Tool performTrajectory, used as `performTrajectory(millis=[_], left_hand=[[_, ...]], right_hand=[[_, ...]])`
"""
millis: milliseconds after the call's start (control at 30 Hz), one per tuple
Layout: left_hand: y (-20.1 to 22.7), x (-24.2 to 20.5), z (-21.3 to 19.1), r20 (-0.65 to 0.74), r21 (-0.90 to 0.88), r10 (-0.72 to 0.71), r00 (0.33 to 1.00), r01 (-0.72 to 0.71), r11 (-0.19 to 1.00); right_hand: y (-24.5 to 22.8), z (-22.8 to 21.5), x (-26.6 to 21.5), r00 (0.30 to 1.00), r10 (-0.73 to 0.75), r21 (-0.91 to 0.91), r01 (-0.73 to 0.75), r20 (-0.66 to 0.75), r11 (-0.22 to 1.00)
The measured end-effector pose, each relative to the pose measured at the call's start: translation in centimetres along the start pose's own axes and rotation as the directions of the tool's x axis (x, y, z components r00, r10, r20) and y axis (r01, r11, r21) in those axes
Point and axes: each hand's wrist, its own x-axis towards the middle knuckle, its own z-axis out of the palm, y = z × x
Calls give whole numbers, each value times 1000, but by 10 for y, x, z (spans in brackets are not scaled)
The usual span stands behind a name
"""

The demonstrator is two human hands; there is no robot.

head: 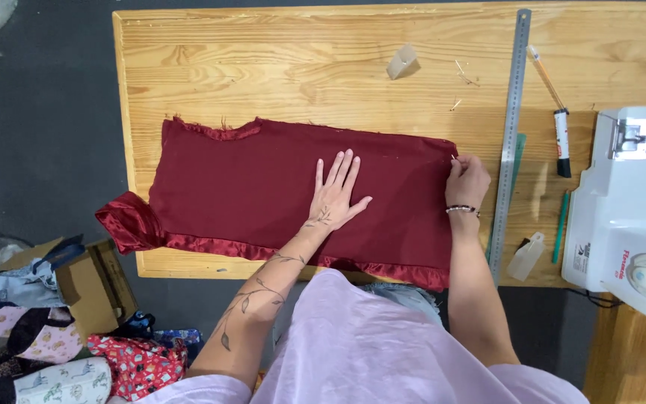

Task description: Pinning the edges of a red fabric garment on a wooden table to prepare it for sewing.

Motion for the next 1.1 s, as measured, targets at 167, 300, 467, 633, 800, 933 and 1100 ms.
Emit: performTrajectory(millis=[167,300,467,633,800,933,1100], left_hand=[[2,1,-1,1,5,-8,1000,8,1000],[0,1,-4,9,-51,-8,1000,9,999],[-30,-4,-13,-69,-151,-29,997,18,988],[-81,-5,-33,-145,-70,-85,986,76,995],[-110,-2,-41,-75,39,-76,994,79,996],[-112,-5,-42,-41,50,-66,997,68,996],[-111,-5,-45,-24,129,-74,997,77,989]], right_hand=[[12,9,2,1000,4,-49,-3,22,999],[-9,-13,4,982,136,-90,-126,127,988],[-44,-59,-2,997,-77,123,79,-22,989],[-128,-83,-16,958,-279,328,283,-61,901],[-198,-50,-31,932,-361,456,303,41,836],[-236,-22,-36,921,-361,500,246,145,830],[-253,5,-31,917,-269,573,56,295,818]])
